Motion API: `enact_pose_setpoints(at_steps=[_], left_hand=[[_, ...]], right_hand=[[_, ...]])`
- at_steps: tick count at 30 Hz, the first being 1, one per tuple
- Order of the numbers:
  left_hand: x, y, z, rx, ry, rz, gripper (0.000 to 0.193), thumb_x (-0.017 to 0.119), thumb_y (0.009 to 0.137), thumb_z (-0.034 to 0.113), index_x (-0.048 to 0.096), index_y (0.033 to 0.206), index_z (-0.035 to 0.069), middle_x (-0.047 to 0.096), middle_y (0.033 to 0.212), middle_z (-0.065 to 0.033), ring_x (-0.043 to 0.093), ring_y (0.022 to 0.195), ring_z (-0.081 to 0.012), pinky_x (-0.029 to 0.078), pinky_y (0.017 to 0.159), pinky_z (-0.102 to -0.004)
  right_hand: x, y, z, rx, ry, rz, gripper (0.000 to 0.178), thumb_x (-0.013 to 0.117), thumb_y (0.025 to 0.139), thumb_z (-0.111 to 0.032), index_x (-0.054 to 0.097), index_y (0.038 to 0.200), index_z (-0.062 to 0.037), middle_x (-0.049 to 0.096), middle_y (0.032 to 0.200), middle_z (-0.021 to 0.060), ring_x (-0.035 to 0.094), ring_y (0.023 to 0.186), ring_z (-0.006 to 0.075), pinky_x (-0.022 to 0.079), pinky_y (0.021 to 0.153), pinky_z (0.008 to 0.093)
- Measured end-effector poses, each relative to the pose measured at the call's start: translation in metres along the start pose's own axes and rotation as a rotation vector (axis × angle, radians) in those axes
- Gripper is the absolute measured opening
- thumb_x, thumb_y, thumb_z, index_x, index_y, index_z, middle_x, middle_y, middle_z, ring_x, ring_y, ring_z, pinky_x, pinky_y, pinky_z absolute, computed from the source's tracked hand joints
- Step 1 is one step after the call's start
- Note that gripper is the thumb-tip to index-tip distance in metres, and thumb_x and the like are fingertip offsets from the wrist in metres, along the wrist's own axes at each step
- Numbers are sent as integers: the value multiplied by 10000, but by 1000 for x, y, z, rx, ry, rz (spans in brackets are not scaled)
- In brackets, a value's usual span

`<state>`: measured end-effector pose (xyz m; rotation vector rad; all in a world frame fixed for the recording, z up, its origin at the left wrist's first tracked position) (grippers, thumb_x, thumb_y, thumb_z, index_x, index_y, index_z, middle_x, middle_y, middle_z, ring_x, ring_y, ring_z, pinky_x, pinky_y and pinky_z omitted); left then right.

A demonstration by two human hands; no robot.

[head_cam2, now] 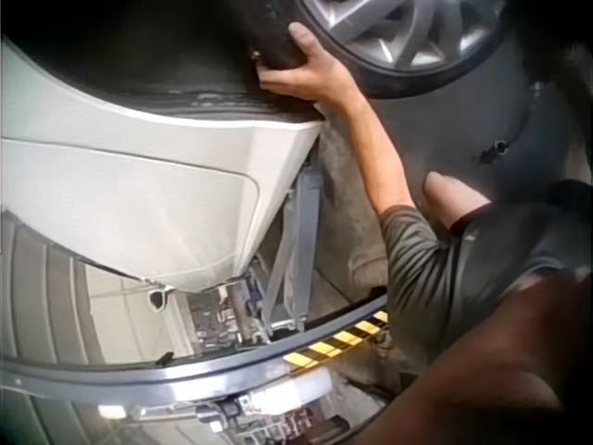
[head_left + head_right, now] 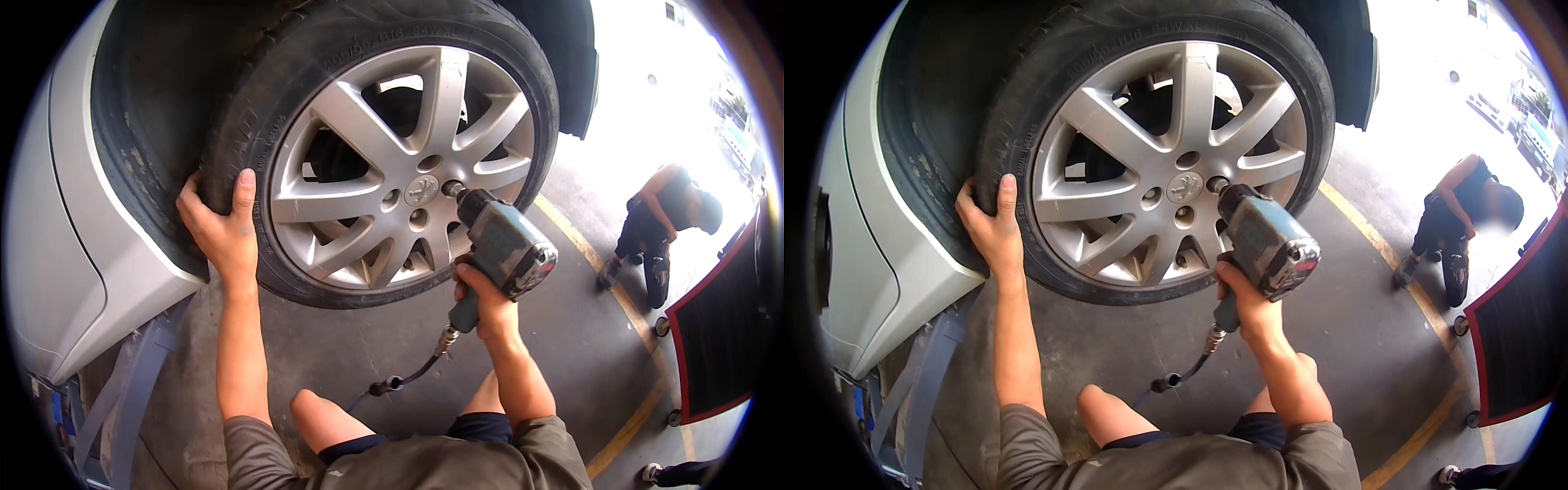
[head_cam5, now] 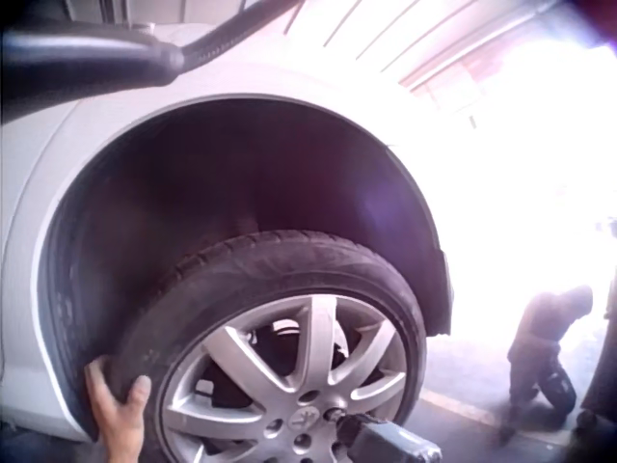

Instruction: The person lifts a tire onto a car's wheel hub, manually threads lug nuts onto the bolts, and tightens them using an air impact wrench.

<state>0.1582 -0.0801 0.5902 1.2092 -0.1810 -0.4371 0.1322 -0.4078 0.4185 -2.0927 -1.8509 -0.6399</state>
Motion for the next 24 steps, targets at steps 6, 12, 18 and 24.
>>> enact_pose_setpoints(at_steps=[6,12,18,24], left_hand=[[0,-1,1,-34,-3,-3,780,743,886,551,526,1293,-78,532,1285,-236,518,1223,-363,405,1060,-457],[1,0,2,-51,5,2,768,745,890,535,525,1296,-78,526,1289,-233,516,1225,-358,402,1063,-456],[1,-1,1,-45,6,-2,772,744,892,532,522,1293,-89,522,1292,-228,518,1223,-351,400,1068,-444],[2,2,-1,-123,-84,-9,793,801,839,533,528,1260,-81,522,1266,-220,523,1210,-353,414,1062,-455]], right_hand=[[-33,18,-15,39,-76,-40,288,716,852,-76,618,1118,-27,671,854,92,604,594,152,475,527,277],[-25,18,39,-120,-148,-45,211,714,878,-92,650,1063,-13,656,839,58,608,644,138,484,583,285],[-27,24,19,-174,-448,-26,213,741,909,-155,683,1072,-30,654,835,10,586,699,108,477,632,280],[-36,25,6,-173,-416,-111,219,768,901,-196,684,1028,-38,629,786,-4,571,689,104,450,608,282]])
Point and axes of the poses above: each hand's wrist, its own y-axis towards the middle knuckle, its own x-axis out of the palm, z = x × y, the point moved 3 cm from there along y, towards the middle knuckle
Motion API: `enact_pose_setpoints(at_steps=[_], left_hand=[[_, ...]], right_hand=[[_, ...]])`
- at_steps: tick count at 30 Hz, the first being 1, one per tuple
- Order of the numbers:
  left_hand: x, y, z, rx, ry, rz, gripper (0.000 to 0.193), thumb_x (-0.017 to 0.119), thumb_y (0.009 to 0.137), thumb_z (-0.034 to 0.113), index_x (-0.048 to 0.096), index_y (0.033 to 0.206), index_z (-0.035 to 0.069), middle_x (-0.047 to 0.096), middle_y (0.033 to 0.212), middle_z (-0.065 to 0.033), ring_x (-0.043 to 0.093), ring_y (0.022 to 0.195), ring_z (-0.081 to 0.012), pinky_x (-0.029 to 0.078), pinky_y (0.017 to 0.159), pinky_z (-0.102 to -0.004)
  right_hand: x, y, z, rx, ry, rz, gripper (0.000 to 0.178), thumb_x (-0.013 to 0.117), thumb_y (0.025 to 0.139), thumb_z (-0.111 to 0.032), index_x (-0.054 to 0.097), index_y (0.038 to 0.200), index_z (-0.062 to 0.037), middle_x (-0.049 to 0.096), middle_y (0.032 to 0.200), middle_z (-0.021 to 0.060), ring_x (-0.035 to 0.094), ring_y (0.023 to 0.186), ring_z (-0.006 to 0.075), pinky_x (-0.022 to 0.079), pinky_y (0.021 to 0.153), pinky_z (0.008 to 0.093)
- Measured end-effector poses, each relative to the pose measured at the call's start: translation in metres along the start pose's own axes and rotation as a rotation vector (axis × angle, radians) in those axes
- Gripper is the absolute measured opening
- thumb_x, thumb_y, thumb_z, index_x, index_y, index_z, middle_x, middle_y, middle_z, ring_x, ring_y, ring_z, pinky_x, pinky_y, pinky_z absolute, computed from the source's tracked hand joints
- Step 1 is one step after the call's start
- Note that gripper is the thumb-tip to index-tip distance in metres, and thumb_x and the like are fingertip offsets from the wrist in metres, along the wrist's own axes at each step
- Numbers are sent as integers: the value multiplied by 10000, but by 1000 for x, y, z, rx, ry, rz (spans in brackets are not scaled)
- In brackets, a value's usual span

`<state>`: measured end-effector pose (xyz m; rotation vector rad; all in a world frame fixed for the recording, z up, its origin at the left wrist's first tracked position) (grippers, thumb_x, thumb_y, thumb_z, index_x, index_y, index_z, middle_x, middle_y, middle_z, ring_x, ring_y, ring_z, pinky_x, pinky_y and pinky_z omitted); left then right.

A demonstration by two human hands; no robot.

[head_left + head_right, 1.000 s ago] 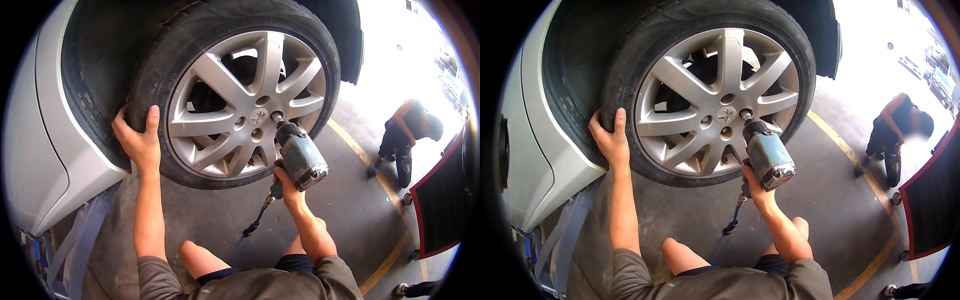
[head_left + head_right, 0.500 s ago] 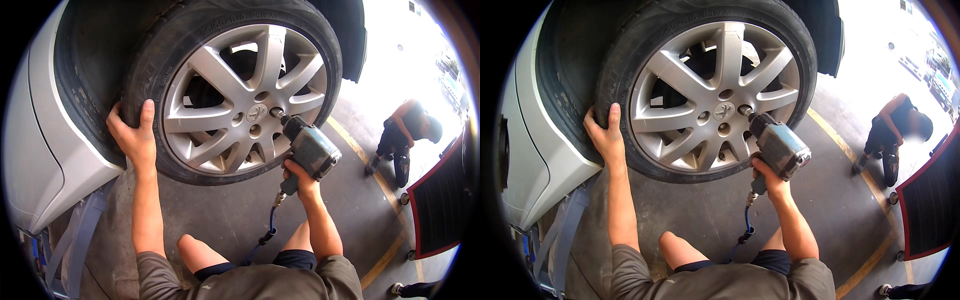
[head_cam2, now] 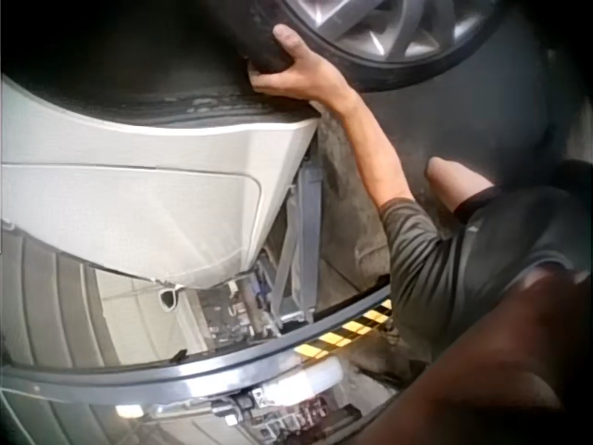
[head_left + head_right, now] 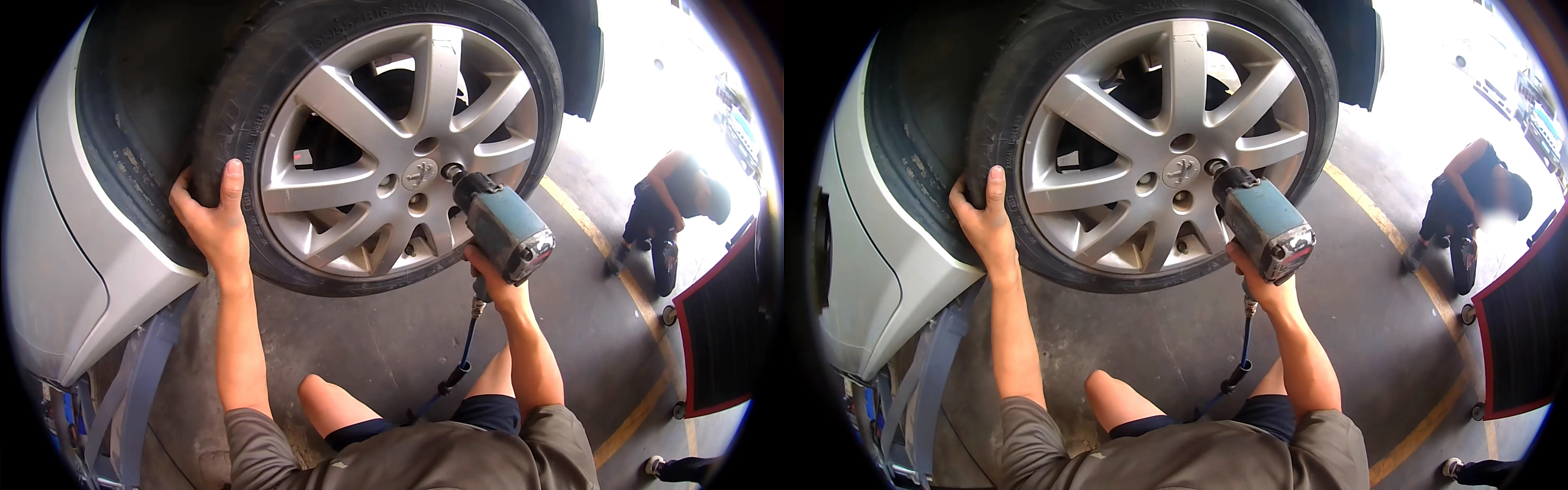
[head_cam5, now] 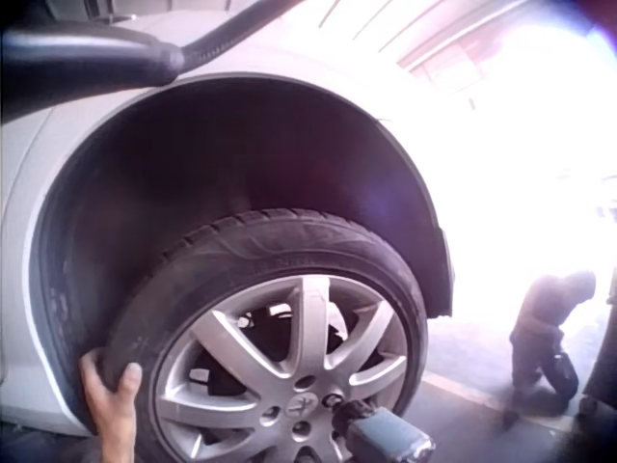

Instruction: The person lifts a tire onto a car's wheel hub, manually threads lug nuts onto the bolts, and tightens them using an air impact wrench.

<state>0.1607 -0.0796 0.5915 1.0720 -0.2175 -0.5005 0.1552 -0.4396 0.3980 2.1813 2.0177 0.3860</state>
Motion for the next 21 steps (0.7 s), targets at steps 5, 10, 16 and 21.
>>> enact_pose_setpoints(at_steps=[5,10,16,21], left_hand=[[0,2,0,-43,-95,-21,792,806,839,518,522,1255,-93,521,1257,-224,523,1205,-349,419,1058,-455],[2,-2,-1,-35,-57,-17,778,792,875,469,505,1286,-126,553,1254,-200,539,1186,-278,415,1060,-381],[1,1,-5,100,108,35,830,791,821,583,533,1230,-92,549,1207,-261,534,1174,-397,420,1027,-480],[2,-1,-6,150,110,17,785,771,863,544,528,1246,-97,541,1229,-246,536,1178,-363,419,1035,-455]], right_hand=[[-1,5,13,23,-179,56,219,775,905,-187,668,1029,-42,611,773,-9,556,665,103,447,594,287],[-2,9,12,-168,-275,85,235,775,907,-186,668,1062,-44,610,776,-11,550,656,98,444,585,281],[4,2,6,35,54,91,280,742,869,-70,673,1131,0,683,857,48,590,655,120,460,590,265],[17,-30,-6,23,121,67,262,754,892,-136,678,1121,-34,660,874,12,589,696,100,478,621,272]])
Point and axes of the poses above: each hand's wrist, its own y-axis towards the middle knuckle, its own x-axis out of the palm, z = x × y, the point moved 3 cm from there along y, towards the middle knuckle
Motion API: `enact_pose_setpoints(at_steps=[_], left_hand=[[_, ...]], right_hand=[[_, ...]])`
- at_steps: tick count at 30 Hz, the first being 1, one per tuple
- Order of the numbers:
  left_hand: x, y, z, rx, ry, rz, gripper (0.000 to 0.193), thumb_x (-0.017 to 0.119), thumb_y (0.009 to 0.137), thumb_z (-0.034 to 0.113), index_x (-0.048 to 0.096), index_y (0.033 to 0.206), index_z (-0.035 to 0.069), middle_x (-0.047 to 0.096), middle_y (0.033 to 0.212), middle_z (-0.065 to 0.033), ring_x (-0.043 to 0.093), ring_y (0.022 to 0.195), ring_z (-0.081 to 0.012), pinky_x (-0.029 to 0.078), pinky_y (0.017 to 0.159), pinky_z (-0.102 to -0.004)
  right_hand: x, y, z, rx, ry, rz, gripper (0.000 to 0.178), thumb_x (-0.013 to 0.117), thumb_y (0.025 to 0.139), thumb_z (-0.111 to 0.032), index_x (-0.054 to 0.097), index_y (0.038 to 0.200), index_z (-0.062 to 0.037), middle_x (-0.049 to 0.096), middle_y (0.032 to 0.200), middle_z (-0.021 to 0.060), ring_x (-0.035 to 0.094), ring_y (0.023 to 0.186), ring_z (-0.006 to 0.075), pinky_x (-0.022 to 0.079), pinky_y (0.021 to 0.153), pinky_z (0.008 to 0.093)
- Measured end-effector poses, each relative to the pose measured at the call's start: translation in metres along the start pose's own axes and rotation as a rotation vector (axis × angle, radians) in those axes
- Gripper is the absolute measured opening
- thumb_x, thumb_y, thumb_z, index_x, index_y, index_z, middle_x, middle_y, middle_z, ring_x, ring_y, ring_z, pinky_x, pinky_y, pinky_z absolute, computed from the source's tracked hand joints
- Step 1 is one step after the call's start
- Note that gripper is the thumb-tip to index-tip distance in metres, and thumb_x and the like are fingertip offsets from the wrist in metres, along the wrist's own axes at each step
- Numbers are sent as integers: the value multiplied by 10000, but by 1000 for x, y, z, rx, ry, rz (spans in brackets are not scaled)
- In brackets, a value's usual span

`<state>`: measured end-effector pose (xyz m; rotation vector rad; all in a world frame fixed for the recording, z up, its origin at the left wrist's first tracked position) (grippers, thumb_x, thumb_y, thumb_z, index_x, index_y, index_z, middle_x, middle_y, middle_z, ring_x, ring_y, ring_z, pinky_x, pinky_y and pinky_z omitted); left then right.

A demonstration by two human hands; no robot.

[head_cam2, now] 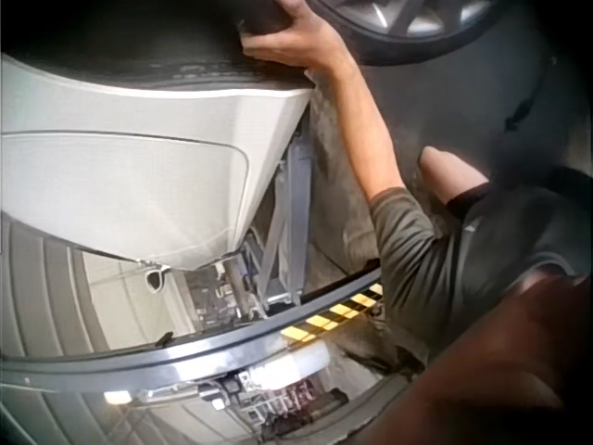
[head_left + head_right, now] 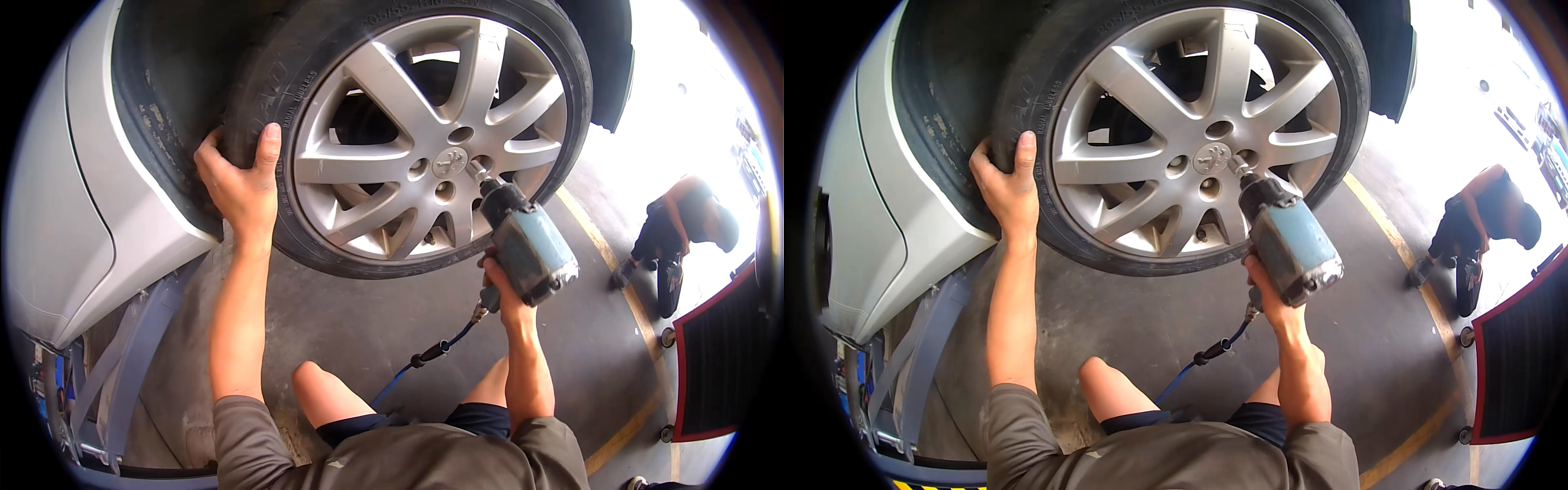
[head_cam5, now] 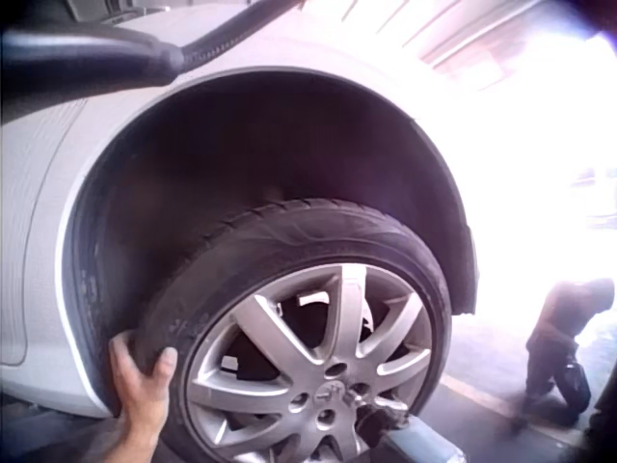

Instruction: The person lifts a tire onto a car's wheel hub, manually threads lug nuts onto the bolts, and tightens them using an air impact wrench.

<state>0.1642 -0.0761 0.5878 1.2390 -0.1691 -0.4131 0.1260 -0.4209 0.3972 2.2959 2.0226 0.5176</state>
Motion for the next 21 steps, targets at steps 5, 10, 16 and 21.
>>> enact_pose_setpoints(at_steps=[5,10,16,21], left_hand=[[-1,-2,2,44,9,15,807,761,856,580,532,1236,-94,544,1214,-242,538,1156,-383,425,1022,-468],[-3,0,2,78,-3,4,818,760,843,601,536,1219,-90,551,1183,-232,543,1141,-389,425,1012,-482],[-1,0,1,29,-45,-19,839,768,833,608,520,1232,-87,534,1202,-226,514,1177,-377,409,1032,-484],[-2,-1,4,-10,-78,-40,851,790,822,592,512,1243,-94,527,1217,-233,505,1195,-370,402,1049,-478]], right_hand=[[22,-19,3,-132,-252,-89,314,769,894,-170,672,1158,-31,703,981,78,662,835,206,528,739,337],[55,-10,2,-544,-548,-82,332,748,894,-135,669,1204,-48,706,1125,133,673,988,265,530,844,370],[55,13,-7,-573,-568,-135,300,741,759,-46,694,1055,-29,716,858,110,695,772,263,534,727,318],[61,6,2,-355,-541,-67,302,727,896,-192,691,1157,-44,717,1034,114,685,936,303,538,825,395]])
Point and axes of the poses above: each hand's wrist, its own y-axis towards the middle knuckle, its own x-axis out of the palm, z = x × y, the point moved 3 cm from there along y, towards the middle knuckle
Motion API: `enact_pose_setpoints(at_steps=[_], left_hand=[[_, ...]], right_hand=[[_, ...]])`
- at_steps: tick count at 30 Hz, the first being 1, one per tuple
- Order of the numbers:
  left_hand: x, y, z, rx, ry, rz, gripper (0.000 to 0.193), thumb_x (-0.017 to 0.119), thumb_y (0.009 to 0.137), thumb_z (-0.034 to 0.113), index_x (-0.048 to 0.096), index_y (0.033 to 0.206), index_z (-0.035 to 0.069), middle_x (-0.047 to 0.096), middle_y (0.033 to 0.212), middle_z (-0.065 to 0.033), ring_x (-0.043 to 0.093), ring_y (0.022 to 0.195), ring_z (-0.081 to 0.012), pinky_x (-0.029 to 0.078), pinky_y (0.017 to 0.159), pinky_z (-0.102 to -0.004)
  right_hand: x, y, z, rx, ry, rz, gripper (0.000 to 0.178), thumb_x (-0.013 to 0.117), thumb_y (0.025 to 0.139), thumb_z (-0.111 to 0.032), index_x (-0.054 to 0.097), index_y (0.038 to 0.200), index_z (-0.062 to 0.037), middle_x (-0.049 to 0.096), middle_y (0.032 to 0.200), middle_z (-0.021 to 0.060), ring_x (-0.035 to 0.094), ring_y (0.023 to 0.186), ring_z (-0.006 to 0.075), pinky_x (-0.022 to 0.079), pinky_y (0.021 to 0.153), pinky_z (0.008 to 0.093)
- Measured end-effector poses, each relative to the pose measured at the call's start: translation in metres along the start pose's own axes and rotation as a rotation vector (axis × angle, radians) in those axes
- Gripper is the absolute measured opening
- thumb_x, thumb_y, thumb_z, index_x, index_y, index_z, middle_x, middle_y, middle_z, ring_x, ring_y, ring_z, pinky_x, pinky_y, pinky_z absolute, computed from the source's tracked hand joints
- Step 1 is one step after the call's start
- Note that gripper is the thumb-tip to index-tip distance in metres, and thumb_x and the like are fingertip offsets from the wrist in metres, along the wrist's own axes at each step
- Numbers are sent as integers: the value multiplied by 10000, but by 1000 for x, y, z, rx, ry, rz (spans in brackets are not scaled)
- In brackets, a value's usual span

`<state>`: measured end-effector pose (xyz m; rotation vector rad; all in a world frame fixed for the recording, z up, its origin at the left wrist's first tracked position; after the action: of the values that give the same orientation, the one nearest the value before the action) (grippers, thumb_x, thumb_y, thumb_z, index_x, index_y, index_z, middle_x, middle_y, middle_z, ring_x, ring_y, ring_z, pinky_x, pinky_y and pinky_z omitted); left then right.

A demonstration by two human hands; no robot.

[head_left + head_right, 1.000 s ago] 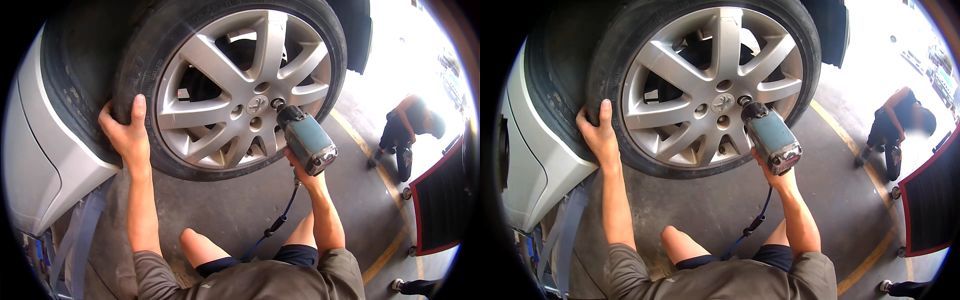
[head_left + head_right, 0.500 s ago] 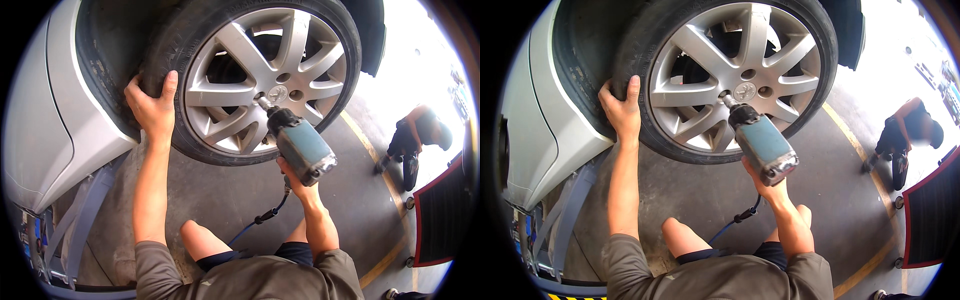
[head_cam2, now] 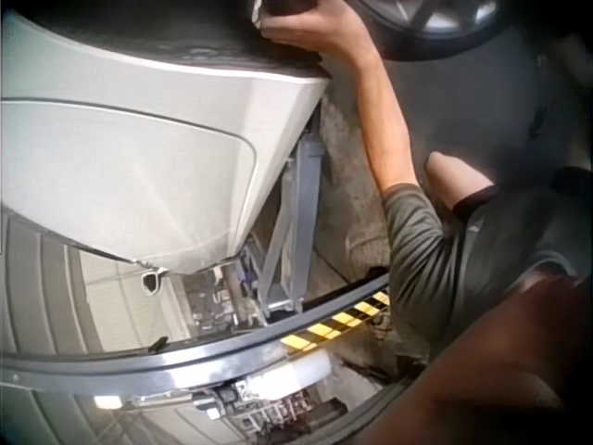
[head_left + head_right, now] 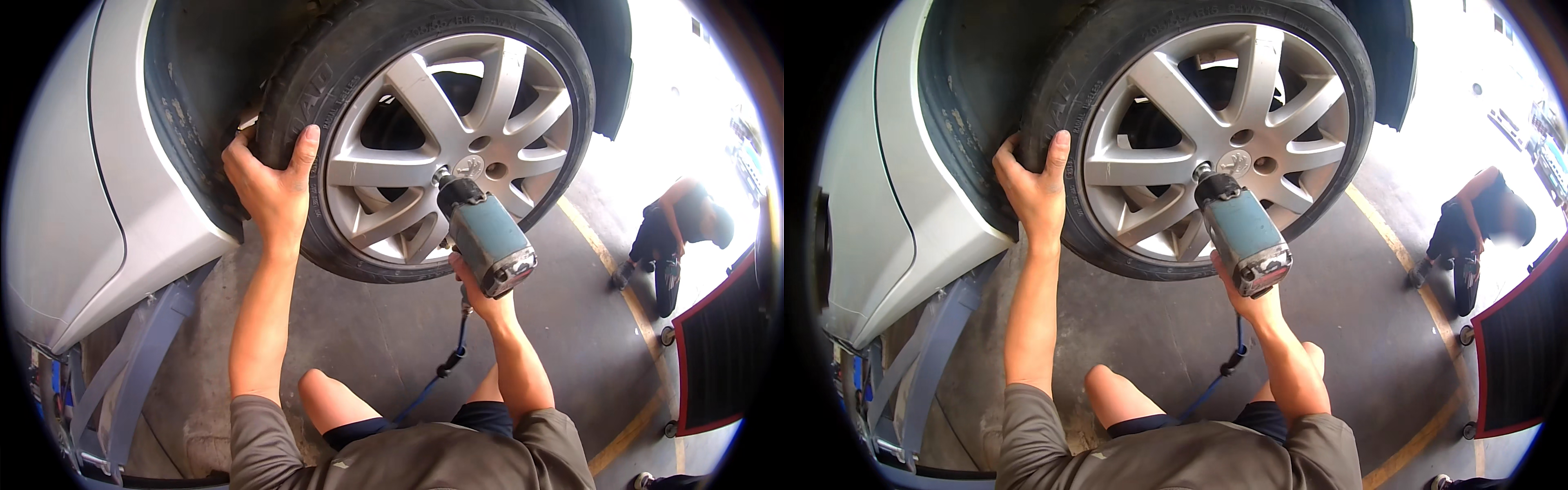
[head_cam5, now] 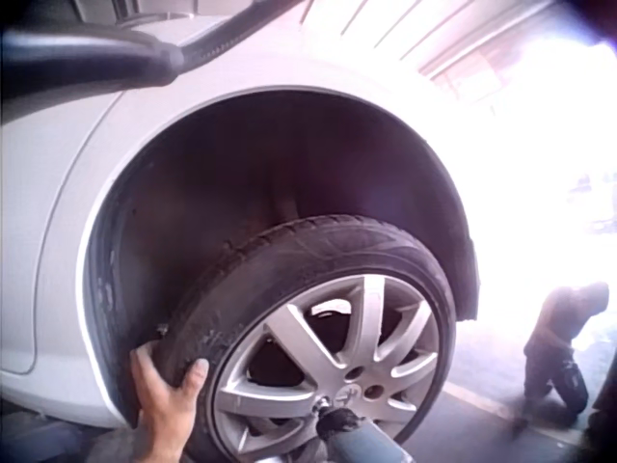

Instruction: The person lifts a tire onto a car's wheel hub, manually threads lug nuts onto the bolts, and tightens them using an air impact wrench.

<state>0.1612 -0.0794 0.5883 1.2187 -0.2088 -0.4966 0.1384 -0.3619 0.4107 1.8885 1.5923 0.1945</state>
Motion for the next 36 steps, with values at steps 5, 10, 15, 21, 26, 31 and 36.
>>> enact_pose_setpoints(at_steps=[5,10,15,21,26,31,36], left_hand=[[-1,3,-1,-67,-42,-19,850,825,798,568,526,1235,-98,528,1232,-236,512,1203,-362,402,1064,-461],[1,3,-2,-105,-68,-20,848,838,786,558,536,1226,-100,525,1234,-229,517,1201,-352,414,1057,-451],[4,1,-2,-113,-55,-2,850,840,785,556,534,1229,-101,521,1239,-228,518,1198,-354,414,1056,-452],[6,-2,-8,-14,16,31,821,818,808,556,538,1231,-90,543,1209,-228,532,1174,-371,416,1039,-464],[3,-5,0,96,11,76,726,792,849,522,569,1219,-62,563,1194,-210,548,1148,-374,427,1013,-462],[3,-9,-7,209,-33,164,574,774,890,424,584,1181,-34,581,1168,-189,557,1110,-361,437,989,-461],[3,-44,-10,330,-67,198,335,695,904,239,572,1108,3,564,1096,-149,547,1043,-318,428,937,-432]], right_hand=[[9,-3,3,109,82,-62,310,704,955,-267,675,1181,-58,694,1131,125,659,1019,322,527,858,444],[1,2,-6,-293,-210,28,265,702,909,-203,697,1147,-86,701,1128,100,660,1043,306,533,885,439],[-1,7,-2,-64,-116,-41,278,710,890,-173,699,1153,-84,724,1008,97,685,915,314,557,798,388],[2,4,-1,224,195,-113,269,719,949,-249,681,1131,-55,684,897,69,644,786,204,516,711,347],[5,-3,-2,283,359,-26,312,752,933,-291,673,1110,-47,660,864,27,609,747,142,495,667,315],[-4,-30,-1,333,305,-5,332,772,916,-296,684,1108,-41,684,900,31,640,783,144,505,678,313],[-14,-90,15,105,60,-71,301,727,930,-293,684,1109,-55,654,861,29,609,727,146,481,657,296]])
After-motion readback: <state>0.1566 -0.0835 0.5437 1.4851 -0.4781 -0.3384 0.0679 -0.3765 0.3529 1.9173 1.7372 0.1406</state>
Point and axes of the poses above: each hand's wrist, its own y-axis towards the middle knuckle, its own x-axis out of the palm, z = x × y, the point moved 3 cm from there along y, towards the middle knuckle
